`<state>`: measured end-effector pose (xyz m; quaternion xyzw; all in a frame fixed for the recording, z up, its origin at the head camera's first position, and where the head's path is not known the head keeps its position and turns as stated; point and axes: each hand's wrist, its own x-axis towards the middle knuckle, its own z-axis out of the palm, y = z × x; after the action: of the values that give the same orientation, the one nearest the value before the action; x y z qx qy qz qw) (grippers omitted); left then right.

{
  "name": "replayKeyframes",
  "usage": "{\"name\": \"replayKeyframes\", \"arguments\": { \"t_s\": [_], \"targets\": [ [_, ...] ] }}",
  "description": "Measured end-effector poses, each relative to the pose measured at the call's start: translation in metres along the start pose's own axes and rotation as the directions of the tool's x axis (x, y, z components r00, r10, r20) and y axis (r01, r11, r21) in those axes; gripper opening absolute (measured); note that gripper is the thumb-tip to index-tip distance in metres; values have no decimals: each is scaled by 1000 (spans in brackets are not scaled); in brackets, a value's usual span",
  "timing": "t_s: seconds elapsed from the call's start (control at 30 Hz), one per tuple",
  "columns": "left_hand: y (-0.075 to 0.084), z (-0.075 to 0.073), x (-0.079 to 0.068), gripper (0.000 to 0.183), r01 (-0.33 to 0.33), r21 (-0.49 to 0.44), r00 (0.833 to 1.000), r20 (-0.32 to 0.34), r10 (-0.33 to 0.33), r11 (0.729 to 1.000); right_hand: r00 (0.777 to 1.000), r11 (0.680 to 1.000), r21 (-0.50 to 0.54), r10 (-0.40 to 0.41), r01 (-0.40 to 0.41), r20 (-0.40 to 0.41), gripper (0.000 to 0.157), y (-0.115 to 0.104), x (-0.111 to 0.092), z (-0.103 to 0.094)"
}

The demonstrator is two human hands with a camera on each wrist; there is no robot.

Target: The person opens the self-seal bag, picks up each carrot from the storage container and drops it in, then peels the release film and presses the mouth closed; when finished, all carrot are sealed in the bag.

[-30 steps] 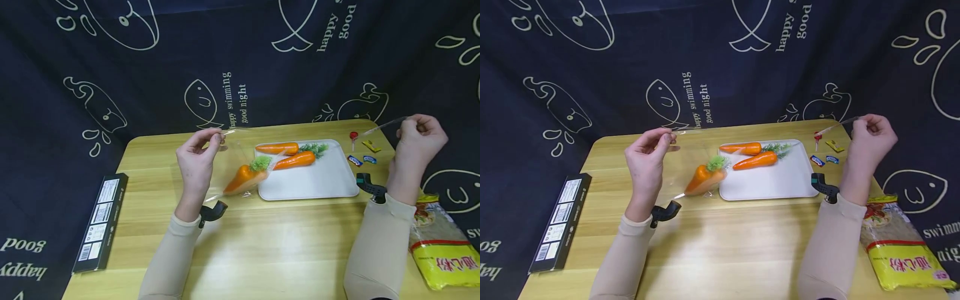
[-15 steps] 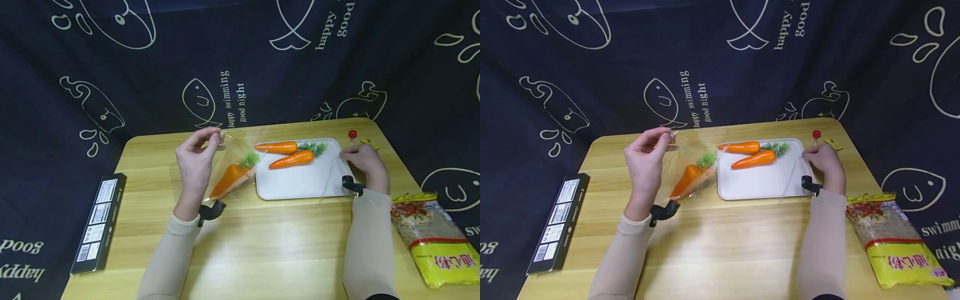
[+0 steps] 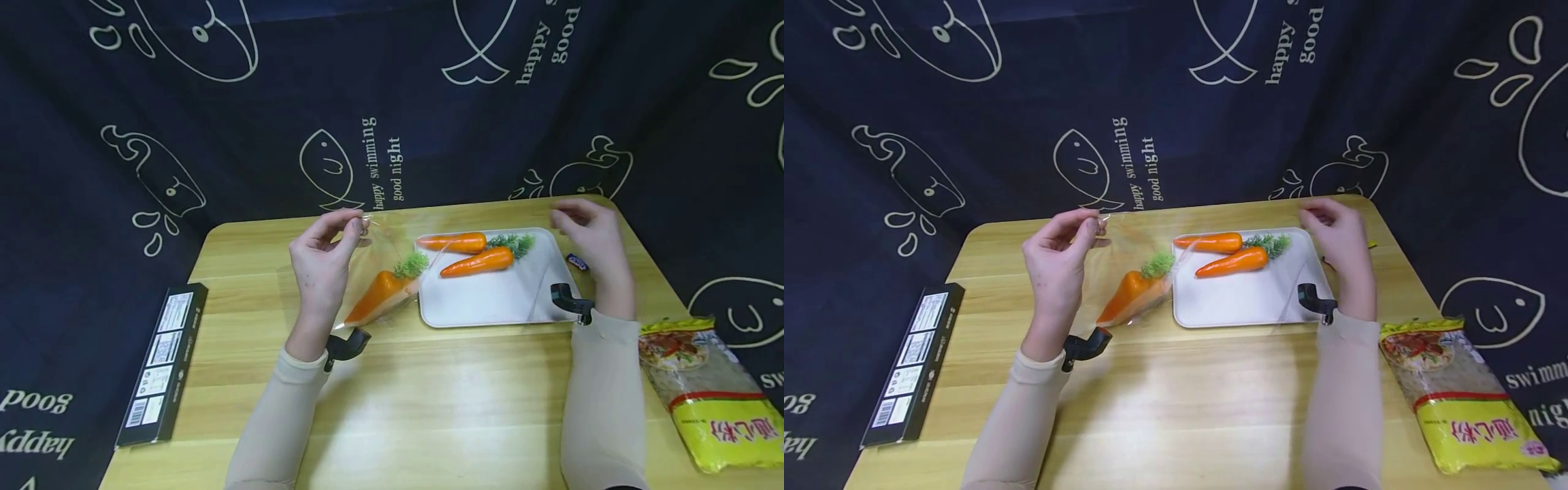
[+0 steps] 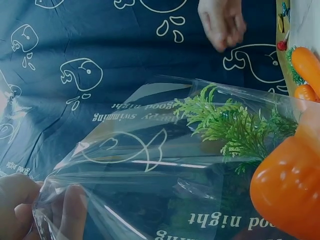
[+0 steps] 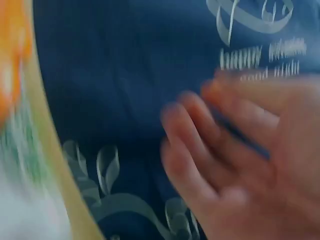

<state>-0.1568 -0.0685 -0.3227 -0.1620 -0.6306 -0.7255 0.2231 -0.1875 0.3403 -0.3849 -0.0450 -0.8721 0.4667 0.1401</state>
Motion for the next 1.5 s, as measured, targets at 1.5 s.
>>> {"name": "replayKeyframes", "arguments": {
  "t_s": [1.5],
  "targets": [
    [-1,-38,20,22,120,89,970,202,-136,989,931,746,631,-351,213,101,27,-118,-44,67]
  ]
}}
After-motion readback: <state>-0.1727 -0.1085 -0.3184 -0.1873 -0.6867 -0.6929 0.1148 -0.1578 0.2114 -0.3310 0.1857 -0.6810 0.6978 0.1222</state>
